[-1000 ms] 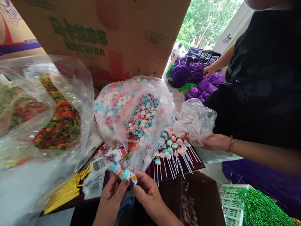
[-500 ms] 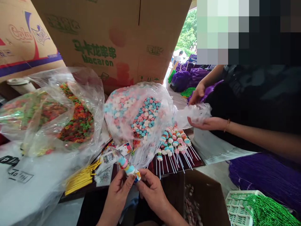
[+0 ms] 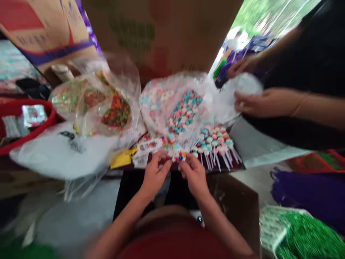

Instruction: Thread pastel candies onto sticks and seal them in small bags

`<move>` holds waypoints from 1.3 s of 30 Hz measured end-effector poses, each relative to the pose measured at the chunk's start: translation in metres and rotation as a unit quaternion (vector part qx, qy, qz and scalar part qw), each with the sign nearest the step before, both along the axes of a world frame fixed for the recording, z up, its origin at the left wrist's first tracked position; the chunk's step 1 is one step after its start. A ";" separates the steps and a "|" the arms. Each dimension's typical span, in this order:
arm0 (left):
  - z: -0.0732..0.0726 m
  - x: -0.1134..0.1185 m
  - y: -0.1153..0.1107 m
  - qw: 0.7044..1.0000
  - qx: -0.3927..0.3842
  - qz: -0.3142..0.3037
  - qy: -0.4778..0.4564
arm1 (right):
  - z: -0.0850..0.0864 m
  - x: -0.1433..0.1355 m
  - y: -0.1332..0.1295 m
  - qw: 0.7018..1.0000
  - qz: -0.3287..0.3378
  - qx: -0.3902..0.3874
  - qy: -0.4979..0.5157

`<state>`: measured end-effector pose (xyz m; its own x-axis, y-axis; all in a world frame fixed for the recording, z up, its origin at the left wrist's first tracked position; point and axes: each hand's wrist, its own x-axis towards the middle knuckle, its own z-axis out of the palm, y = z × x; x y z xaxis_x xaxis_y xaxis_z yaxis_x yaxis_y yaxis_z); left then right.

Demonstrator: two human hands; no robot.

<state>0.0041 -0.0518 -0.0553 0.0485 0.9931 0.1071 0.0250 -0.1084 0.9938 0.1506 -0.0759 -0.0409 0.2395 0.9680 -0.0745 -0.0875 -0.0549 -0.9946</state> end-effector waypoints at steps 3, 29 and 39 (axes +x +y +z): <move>-0.006 -0.004 -0.010 0.993 0.097 -0.023 0.066 | -0.006 -0.003 -0.006 0.999 0.043 -0.013 -0.010; -0.015 -0.005 -0.021 0.902 0.268 0.075 0.329 | -0.025 -0.012 -0.018 0.890 -0.019 0.210 -0.405; -0.011 -0.002 -0.021 0.890 0.311 0.134 0.304 | -0.023 -0.018 -0.020 0.907 -0.039 0.182 -0.376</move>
